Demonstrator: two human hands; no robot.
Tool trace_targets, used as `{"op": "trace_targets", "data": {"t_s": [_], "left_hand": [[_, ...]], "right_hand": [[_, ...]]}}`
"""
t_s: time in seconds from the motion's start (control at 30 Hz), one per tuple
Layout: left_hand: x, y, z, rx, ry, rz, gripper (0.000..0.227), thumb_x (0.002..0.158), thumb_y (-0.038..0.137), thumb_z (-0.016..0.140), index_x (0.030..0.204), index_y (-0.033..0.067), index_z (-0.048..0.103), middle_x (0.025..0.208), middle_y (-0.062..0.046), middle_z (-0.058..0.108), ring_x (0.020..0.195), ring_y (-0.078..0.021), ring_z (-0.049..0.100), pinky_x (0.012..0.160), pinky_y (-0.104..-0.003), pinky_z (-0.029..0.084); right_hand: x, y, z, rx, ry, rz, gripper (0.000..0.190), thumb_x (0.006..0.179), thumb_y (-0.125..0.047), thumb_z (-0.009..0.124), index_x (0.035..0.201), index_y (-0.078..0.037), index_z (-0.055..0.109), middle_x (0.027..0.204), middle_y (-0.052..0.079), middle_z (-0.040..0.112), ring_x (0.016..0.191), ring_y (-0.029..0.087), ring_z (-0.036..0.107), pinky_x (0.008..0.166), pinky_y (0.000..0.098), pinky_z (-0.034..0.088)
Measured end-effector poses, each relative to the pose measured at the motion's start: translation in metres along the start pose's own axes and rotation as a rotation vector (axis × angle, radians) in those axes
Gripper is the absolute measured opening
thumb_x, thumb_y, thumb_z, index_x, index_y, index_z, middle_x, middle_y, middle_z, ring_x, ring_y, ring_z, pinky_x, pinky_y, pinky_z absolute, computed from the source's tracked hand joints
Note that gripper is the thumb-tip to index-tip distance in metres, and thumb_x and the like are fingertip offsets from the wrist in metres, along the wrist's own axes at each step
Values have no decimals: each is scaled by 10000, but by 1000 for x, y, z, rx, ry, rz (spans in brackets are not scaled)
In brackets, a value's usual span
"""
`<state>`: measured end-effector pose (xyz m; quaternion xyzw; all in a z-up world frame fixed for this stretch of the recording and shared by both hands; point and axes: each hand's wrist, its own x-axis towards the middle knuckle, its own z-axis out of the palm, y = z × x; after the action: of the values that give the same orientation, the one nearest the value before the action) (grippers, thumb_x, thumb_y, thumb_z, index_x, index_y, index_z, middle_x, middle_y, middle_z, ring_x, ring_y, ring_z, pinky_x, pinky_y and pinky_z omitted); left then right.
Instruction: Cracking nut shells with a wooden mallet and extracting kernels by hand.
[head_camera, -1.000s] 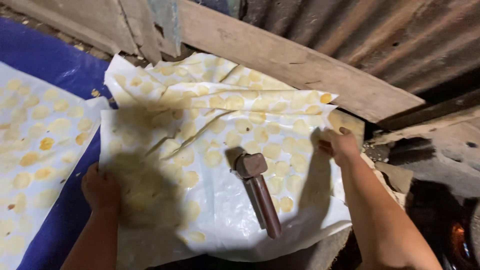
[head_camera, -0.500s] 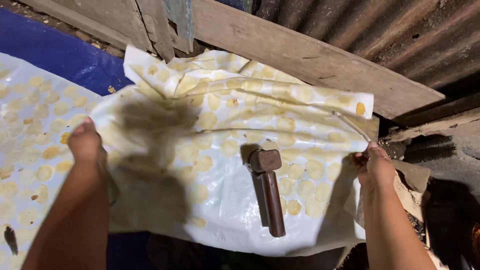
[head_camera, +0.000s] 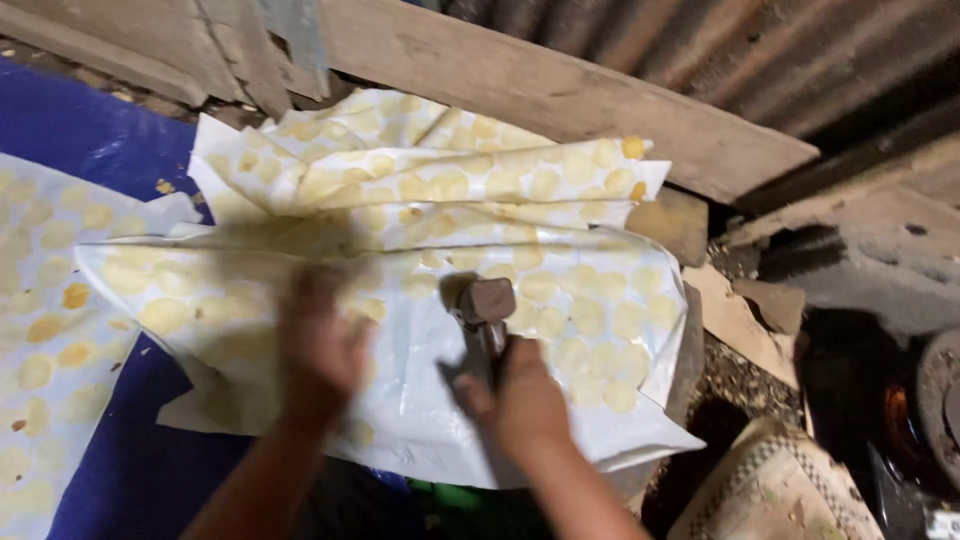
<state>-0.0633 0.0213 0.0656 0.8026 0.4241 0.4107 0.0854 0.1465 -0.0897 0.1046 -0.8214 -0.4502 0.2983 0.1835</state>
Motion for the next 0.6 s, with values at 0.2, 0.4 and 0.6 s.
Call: {"op": "trace_targets", "data": {"t_s": [0.2, 0.4, 0.6], "left_hand": [[-36, -1, 52, 390, -429, -38, 850, 951, 665, 454, 1622, 160, 324, 1664, -186, 329, 1540, -363, 301, 1148, -724, 242], [-7, -32, 75, 445, -355, 75, 835, 942, 695, 475, 1584, 162, 448, 1581, -214, 478, 1484, -380, 429, 1142, -640, 329], [39, -73, 82, 365, -617, 11, 862, 939, 730, 440, 1628, 224, 332, 1712, -170, 252, 1576, -357, 244, 1206, -644, 213]], "right_hand": [[47, 42, 24, 157, -7, -19, 395, 842, -288, 696, 1158, -143, 509, 982, 245, 728, 1019, 517, 689, 813, 611, 579], [7, 64, -44, 112, 212, 70, 414, 864, -151, 676, 1222, -36, 503, 1029, 408, 678, 1020, 615, 645, 828, 699, 531], [16, 169, -34, 67, 261, 211, 457, 933, -174, 624, 1309, 8, 440, 969, 361, 683, 988, 561, 693, 773, 640, 579]]}}
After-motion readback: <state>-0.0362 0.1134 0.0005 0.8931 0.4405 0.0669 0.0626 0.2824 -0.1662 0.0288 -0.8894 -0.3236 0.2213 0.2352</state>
